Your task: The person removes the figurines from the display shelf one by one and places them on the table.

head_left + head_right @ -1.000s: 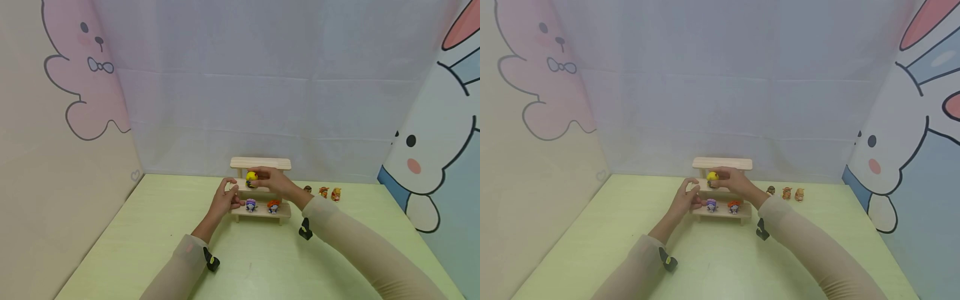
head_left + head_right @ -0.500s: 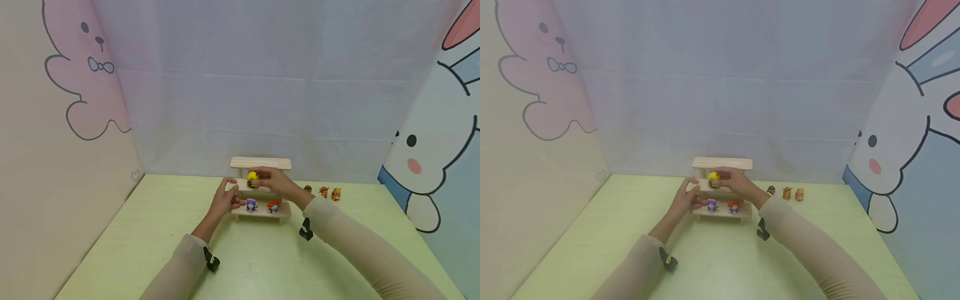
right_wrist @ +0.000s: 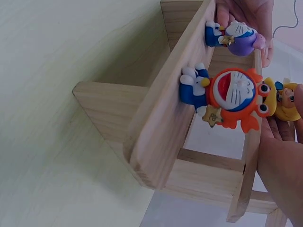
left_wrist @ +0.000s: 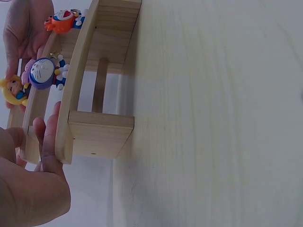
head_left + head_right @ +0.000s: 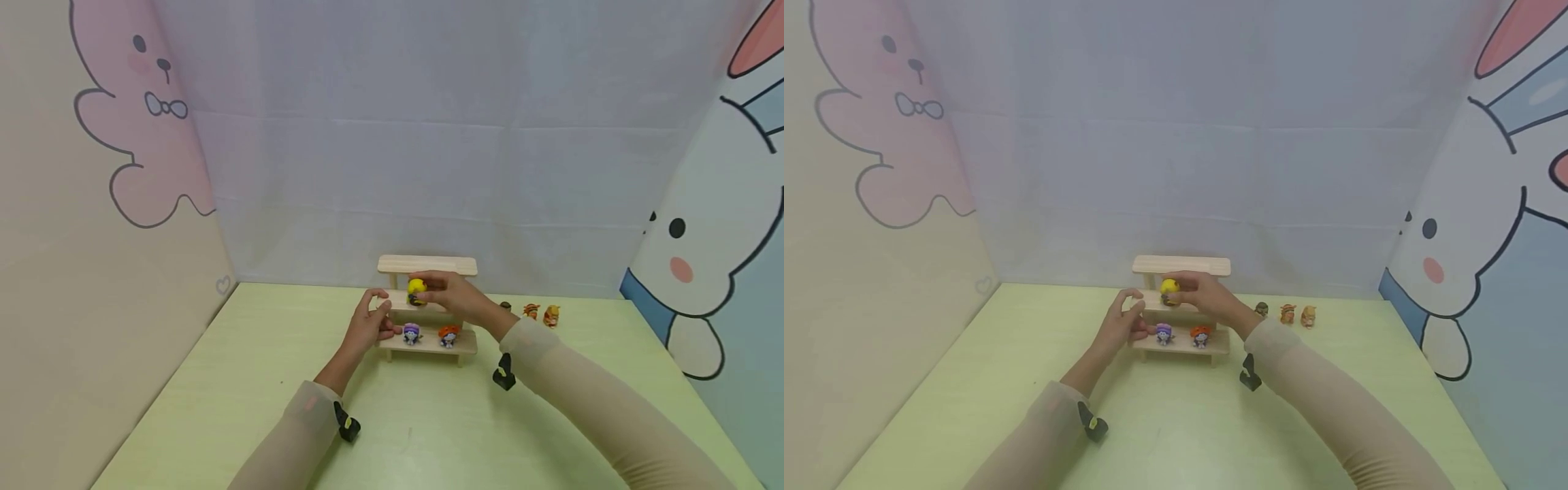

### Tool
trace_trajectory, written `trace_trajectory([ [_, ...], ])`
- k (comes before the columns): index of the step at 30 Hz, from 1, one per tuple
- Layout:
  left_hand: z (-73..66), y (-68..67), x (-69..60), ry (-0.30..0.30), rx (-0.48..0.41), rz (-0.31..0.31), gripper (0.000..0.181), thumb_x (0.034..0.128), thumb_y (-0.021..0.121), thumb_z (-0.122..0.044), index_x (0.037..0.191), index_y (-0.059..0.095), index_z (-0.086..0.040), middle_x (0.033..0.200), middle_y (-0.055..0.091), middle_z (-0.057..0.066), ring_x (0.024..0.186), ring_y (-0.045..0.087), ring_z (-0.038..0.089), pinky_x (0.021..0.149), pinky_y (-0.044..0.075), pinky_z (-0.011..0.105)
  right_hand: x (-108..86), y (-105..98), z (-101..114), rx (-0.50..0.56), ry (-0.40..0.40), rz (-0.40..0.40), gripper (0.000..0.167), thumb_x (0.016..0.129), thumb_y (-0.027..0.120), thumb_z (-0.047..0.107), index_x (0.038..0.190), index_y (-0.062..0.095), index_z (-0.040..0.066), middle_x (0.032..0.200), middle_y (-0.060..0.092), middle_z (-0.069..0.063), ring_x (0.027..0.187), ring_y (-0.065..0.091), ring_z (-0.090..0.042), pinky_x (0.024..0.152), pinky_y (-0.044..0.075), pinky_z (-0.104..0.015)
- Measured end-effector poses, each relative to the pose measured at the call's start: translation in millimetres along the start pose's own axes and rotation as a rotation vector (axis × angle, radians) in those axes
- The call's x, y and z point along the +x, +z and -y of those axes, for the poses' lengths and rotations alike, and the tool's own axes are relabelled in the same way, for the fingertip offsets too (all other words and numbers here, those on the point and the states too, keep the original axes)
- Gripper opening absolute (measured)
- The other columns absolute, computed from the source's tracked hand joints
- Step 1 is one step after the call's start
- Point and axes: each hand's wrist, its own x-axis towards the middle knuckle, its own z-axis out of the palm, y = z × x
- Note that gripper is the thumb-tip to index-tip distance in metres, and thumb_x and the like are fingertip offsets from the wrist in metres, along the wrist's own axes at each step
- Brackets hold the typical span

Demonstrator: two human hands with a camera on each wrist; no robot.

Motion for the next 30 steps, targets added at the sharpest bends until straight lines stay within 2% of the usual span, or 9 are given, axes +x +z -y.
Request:
trace_trajectory([
  [4,0.3,0.1,0.0,-0.004,-0.003,-0.003,0.022,0.1107,0.052,-0.025,0.131,0.049,-0.016,0.068,0.062,0.006,0.07,0.076,0.023,0.061,0.062,0.029,-4.4,-4.9,-0.7,0.014,-0.004,0.01,0.047,0.104,0.065,0.019,0.15,0.054,0.015,0.141,0.061,-0.01,0.124,0.059,-0.026,0.104,0.053,-0.045],
  [13,0.3,-0.9,-1.5,-0.006,-0.002,-0.014,0.022,0.1098,0.054,-0.026,0.13,0.051,-0.017,0.067,0.062,0.007,0.07,0.076,0.025,0.062,0.063,0.032,-14.2,-15.6,-6.1,0.085,0.015,0.019,0.047,0.105,0.063,0.016,0.151,0.053,0.016,0.142,0.059,-0.011,0.124,0.059,-0.024,0.11,0.047,-0.051],
  [20,2.4,-1.9,-0.9,0.003,-0.005,-0.009,0.024,0.1098,0.054,-0.027,0.131,0.052,-0.017,0.068,0.062,0.007,0.073,0.077,0.029,0.064,0.063,0.032,-19.8,-23.0,-10.4,0.058,0.034,-0.006,0.046,0.104,0.065,0.021,0.149,0.056,0.023,0.139,0.061,-0.009,0.12,0.061,-0.024,0.104,0.051,-0.048],
  [26,2.5,-2.3,-1.2,0.006,-0.007,-0.008,0.026,0.11,0.054,-0.026,0.133,0.051,-0.014,0.067,0.061,0.007,0.074,0.077,0.03,0.062,0.062,0.03,-23.8,-28.3,-13.4,0.062,0.019,-0.001,0.049,0.104,0.065,0.019,0.151,0.053,0.017,0.138,0.061,-0.011,0.118,0.062,-0.025,0.107,0.049,-0.054],
  [30,1.3,-1.9,-2.3,0.005,-0.009,-0.008,0.026,0.1099,0.054,-0.025,0.133,0.05,-0.014,0.067,0.06,0.008,0.074,0.077,0.029,0.061,0.061,0.028,-27.5,-30.6,-13.3,0.073,0.021,0.007,0.051,0.104,0.065,0.019,0.152,0.051,0.012,0.138,0.061,-0.012,0.119,0.063,-0.025,0.106,0.05,-0.05],
])
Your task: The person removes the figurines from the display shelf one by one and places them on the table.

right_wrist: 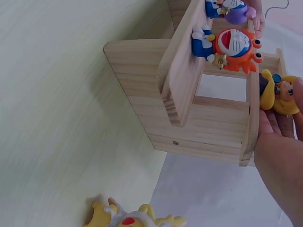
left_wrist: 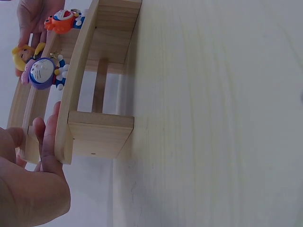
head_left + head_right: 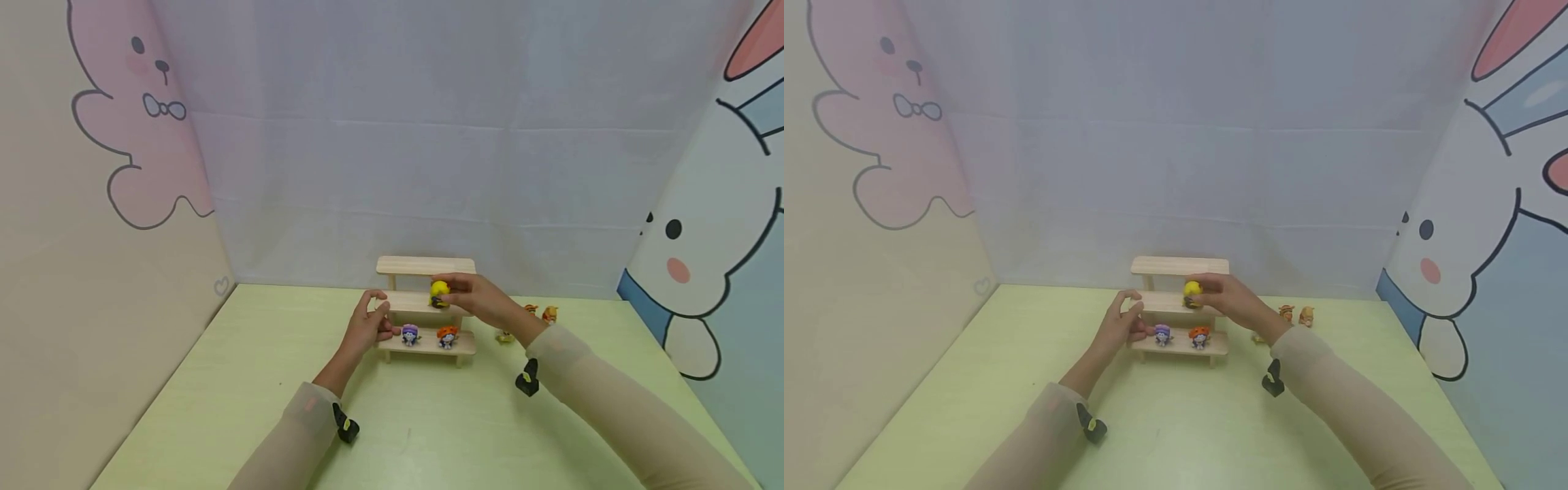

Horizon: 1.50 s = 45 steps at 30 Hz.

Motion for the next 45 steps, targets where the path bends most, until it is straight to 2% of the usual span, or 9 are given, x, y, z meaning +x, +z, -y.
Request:
trace_trajectory([
  [9,-0.4,0.8,-0.3,0.006,0.001,-0.003,0.023,0.1099,0.054,-0.025,0.131,0.052,-0.016,0.068,0.06,0.009,0.076,0.077,0.033,0.062,0.062,0.029,-12.2,-11.7,-3.0,0.001,0.007,-0.008,0.055,0.104,0.065,0.018,0.154,0.046,0.008,0.147,0.054,-0.013,0.131,0.056,-0.026,0.105,0.052,-0.036],
  [20,-1.2,2.4,0.3,0.003,0.012,-0.009,0.023,0.1096,0.055,-0.026,0.13,0.051,-0.016,0.067,0.061,0.008,0.073,0.077,0.03,0.061,0.062,0.028,-26.8,-23.7,-9.4,-0.083,-0.024,-0.011,0.049,0.105,0.063,0.023,0.152,0.051,0.016,0.149,0.055,-0.012,0.133,0.055,-0.028,0.113,0.045,-0.05],
  [23,-1.1,2.6,0.5,0.008,0.016,-0.012,0.023,0.1096,0.055,-0.026,0.13,0.051,-0.015,0.068,0.061,0.008,0.073,0.077,0.03,0.061,0.062,0.029,-30.4,-25.8,-8.5,-0.086,-0.021,-0.012,0.051,0.106,0.062,0.023,0.153,0.049,0.011,0.149,0.054,-0.013,0.134,0.053,-0.028,0.113,0.044,-0.05],
  [25,-0.6,2.6,1.1,0.007,0.014,-0.012,0.023,0.1094,0.055,-0.026,0.13,0.052,-0.016,0.067,0.061,0.007,0.073,0.077,0.029,0.06,0.061,0.028,-32.3,-27.6,-8.4,-0.072,-0.013,-0.016,0.051,0.106,0.062,0.022,0.153,0.048,0.009,0.148,0.055,-0.013,0.129,0.055,-0.027,0.106,0.05,-0.042],
  [27,-0.5,2.3,1.3,0.008,0.013,-0.01,0.023,0.1095,0.055,-0.026,0.13,0.052,-0.016,0.067,0.061,0.007,0.072,0.077,0.029,0.06,0.061,0.028,-34.3,-30.0,-9.1,-0.054,-0.007,-0.016,0.052,0.106,0.062,0.021,0.154,0.048,0.008,0.145,0.056,-0.014,0.11,0.058,-0.023,0.086,0.055,-0.031],
  [31,0.3,1.6,1.5,0.008,0.01,-0.002,0.023,0.1096,0.055,-0.026,0.13,0.051,-0.016,0.066,0.061,0.007,0.072,0.077,0.027,0.06,0.061,0.027,-38.4,-36.3,-12.5,-0.034,-0.008,-0.017,0.053,0.106,0.062,0.02,0.154,0.046,0.006,0.145,0.055,-0.015,0.103,0.058,-0.017,0.076,0.052,-0.021],
  [34,0.8,1.4,1.5,0.007,0.009,0.002,0.023,0.1097,0.054,-0.026,0.13,0.05,-0.016,0.066,0.061,0.007,0.072,0.077,0.026,0.06,0.061,0.027,-41.1,-41.3,-15.8,-0.006,-0.008,-0.017,0.053,0.105,0.062,0.018,0.154,0.045,0.004,0.146,0.053,-0.016,0.118,0.057,-0.02,0.088,0.052,-0.023],
  [39,1.2,1.3,1.4,0.005,0.007,-0.002,0.022,0.1097,0.054,-0.026,0.13,0.051,-0.016,0.067,0.061,0.007,0.072,0.077,0.026,0.06,0.061,0.028,-47.4,-49.5,-20.1,0.006,-0.025,-0.013,0.054,0.106,0.062,0.017,0.155,0.043,0.003,0.149,0.05,-0.018,0.115,0.056,-0.019,0.083,0.051,-0.026],
  [45,0.9,1.3,1.0,0.005,0.009,-0.005,0.024,0.1095,0.055,-0.027,0.13,0.05,-0.015,0.067,0.061,0.006,0.072,0.077,0.026,0.06,0.061,0.027,-55.4,-59.2,-24.6,0.039,-0.023,0.0,0.056,0.106,0.061,0.014,0.156,0.04,0.001,0.154,0.043,-0.024,0.122,0.056,-0.016,0.098,0.053,-0.028],
])
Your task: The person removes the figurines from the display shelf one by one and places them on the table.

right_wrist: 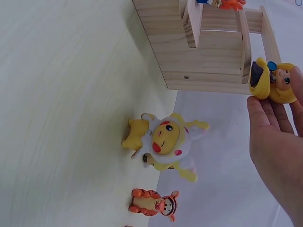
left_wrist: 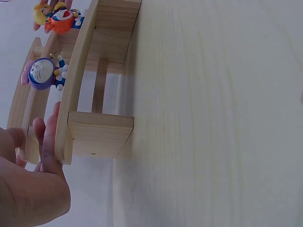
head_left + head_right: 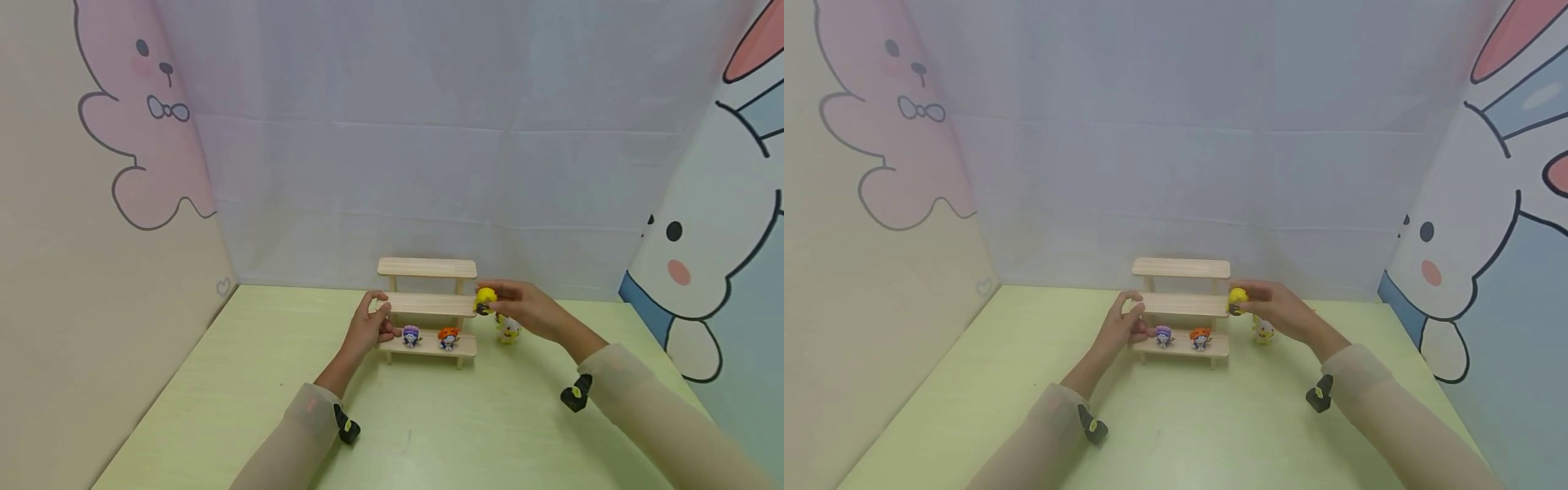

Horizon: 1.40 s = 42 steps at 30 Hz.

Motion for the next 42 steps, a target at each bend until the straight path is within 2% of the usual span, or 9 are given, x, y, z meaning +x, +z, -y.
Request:
trace_trajectory([
  [5,0.1,0.0,0.1,0.008,-0.005,0.005,0.024,0.1097,0.054,-0.026,0.13,0.05,-0.015,0.066,0.061,0.006,0.071,0.077,0.025,0.06,0.061,0.028,-7.6,-7.3,-2.3,-0.021,0.035,-0.003,0.06,0.105,0.063,0.02,0.157,0.039,0.003,0.158,0.04,-0.024,0.126,0.057,-0.013,0.111,0.046,-0.046],
  [8,0.4,0.1,0.4,0.002,-0.012,0.004,0.022,0.1095,0.055,-0.026,0.129,0.05,-0.017,0.065,0.061,0.006,0.069,0.076,0.024,0.06,0.061,0.028,-11.7,-12.6,-4.3,-0.034,0.042,-0.008,0.06,0.105,0.064,0.022,0.157,0.04,0.005,0.159,0.039,-0.024,0.126,0.057,-0.01,0.112,0.044,-0.051],
  [13,1.3,0.3,0.8,-0.008,-0.016,0.0,0.022,0.1095,0.055,-0.026,0.129,0.05,-0.018,0.065,0.06,0.005,0.069,0.076,0.021,0.06,0.061,0.027,-19.1,-21.8,-9.1,-0.053,0.036,-0.018,0.059,0.106,0.062,0.023,0.157,0.038,0.004,0.159,0.039,-0.023,0.127,0.055,-0.005,0.108,0.048,-0.042],
  [17,1.7,0.5,1.2,-0.012,-0.015,-0.007,0.021,0.1093,0.055,-0.026,0.128,0.051,-0.019,0.065,0.059,0.004,0.069,0.076,0.022,0.058,0.06,0.026,-24.3,-28.1,-11.7,-0.069,0.05,-0.037,0.06,0.106,0.061,0.025,0.157,0.038,0.003,0.154,0.046,-0.014,0.121,0.056,-0.008,0.094,0.053,-0.034],
  [21,2.4,0.4,1.4,-0.016,-0.014,-0.008,0.021,0.1093,0.055,-0.027,0.128,0.051,-0.02,0.065,0.06,0.004,0.069,0.076,0.022,0.058,0.06,0.026,-28.3,-32.8,-14.8,-0.064,0.058,-0.05,0.058,0.107,0.061,0.024,0.155,0.038,0.001,0.147,0.052,-0.007,0.116,0.059,-0.012,0.084,0.053,-0.035],
  [27,2.8,-0.2,1.0,-0.006,-0.02,-0.002,0.023,0.1093,0.055,-0.028,0.13,0.05,-0.017,0.065,0.06,0.005,0.07,0.077,0.024,0.059,0.06,0.026,-35.5,-38.6,-19.6,-0.066,0.065,-0.064,0.057,0.106,0.062,0.023,0.154,0.041,0.001,0.148,0.051,-0.015,0.111,0.06,-0.018,0.082,0.053,-0.03],
  [31,2.3,-0.1,1.0,-0.004,-0.019,0.002,0.025,0.1093,0.055,-0.027,0.131,0.05,-0.016,0.065,0.06,0.005,0.071,0.077,0.024,0.06,0.061,0.026,-42.3,-43.4,-22.0,-0.079,0.074,-0.071,0.056,0.106,0.062,0.023,0.153,0.042,0.002,0.14,0.056,-0.008,0.103,0.058,-0.027,0.074,0.049,-0.031],
  [38,2.0,0.2,0.7,-0.004,-0.009,-0.004,0.024,0.1094,0.055,-0.027,0.13,0.05,-0.015,0.065,0.06,0.005,0.068,0.076,0.021,0.06,0.061,0.027,-54.2,-54.0,-31.4,-0.047,0.054,-0.06,0.057,0.107,0.06,0.018,0.154,0.037,-0.004,0.143,0.057,0.0,0.114,0.062,-0.009,0.087,0.053,-0.026],
  [42,-0.1,1.3,-0.6,-0.008,-0.003,-0.012,0.024,0.1095,0.055,-0.027,0.13,0.051,-0.015,0.065,0.06,0.005,0.068,0.076,0.021,0.059,0.061,0.027,-60.0,-59.9,-38.0,-0.038,0.031,-0.056,0.057,0.107,0.058,0.015,0.155,0.035,-0.006,0.142,0.057,0.003,0.117,0.061,-0.006,0.093,0.054,-0.023],
])
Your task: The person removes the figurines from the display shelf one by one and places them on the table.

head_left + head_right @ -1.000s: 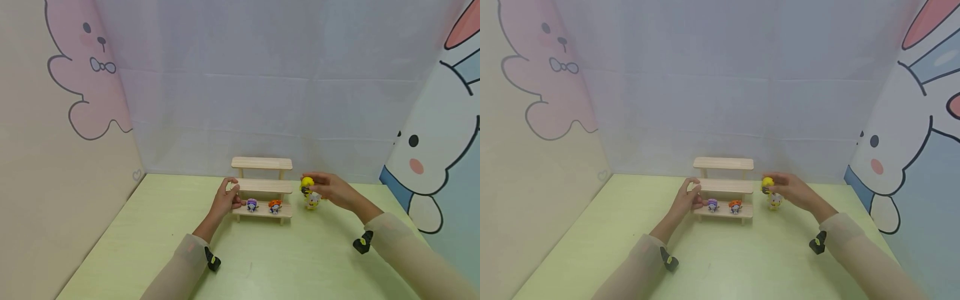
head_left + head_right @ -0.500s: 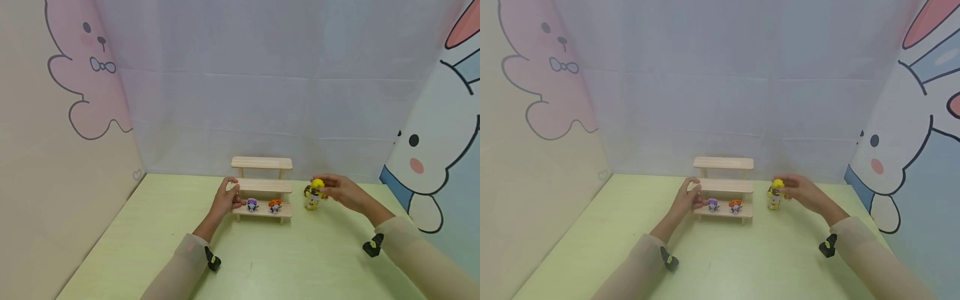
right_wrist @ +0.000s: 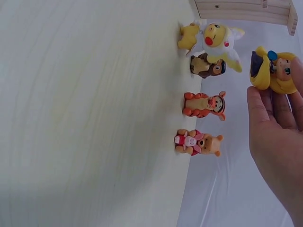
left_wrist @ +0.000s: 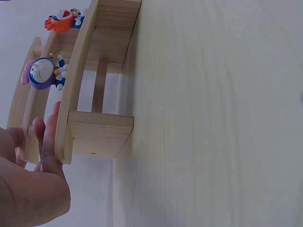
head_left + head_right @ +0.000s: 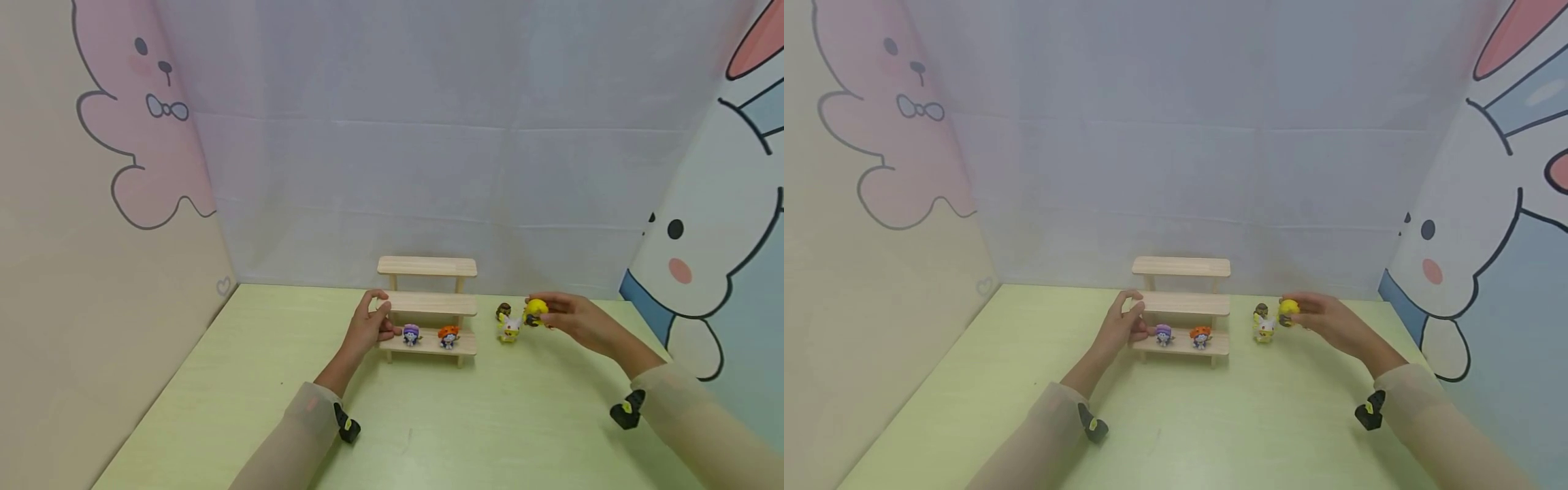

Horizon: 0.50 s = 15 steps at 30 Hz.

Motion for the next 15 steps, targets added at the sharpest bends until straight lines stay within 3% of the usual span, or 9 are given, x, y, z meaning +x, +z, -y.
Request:
trace_trajectory([
  [7,-1.1,0.5,-1.1,-0.004,-0.004,-0.002,0.022,0.1096,0.055,-0.025,0.129,0.051,-0.017,0.065,0.06,0.007,0.07,0.077,0.025,0.059,0.061,0.027,-9.8,-7.9,-6.8,0.004,0.022,-0.017,0.058,0.107,0.058,0.016,0.155,0.033,-0.007,0.146,0.052,-0.003,0.12,0.058,0.001,0.098,0.05,-0.017],
  [15,0.0,0.2,0.1,-0.003,-0.004,0.002,0.021,0.1098,0.054,-0.025,0.129,0.052,-0.018,0.065,0.06,0.006,0.07,0.077,0.024,0.06,0.061,0.027,-16.4,-13.8,-19.1,0.009,0.053,-0.014,0.06,0.108,0.058,0.016,0.156,0.03,-0.008,0.14,0.052,0.01,0.12,0.057,0.005,0.101,0.05,-0.019],
])
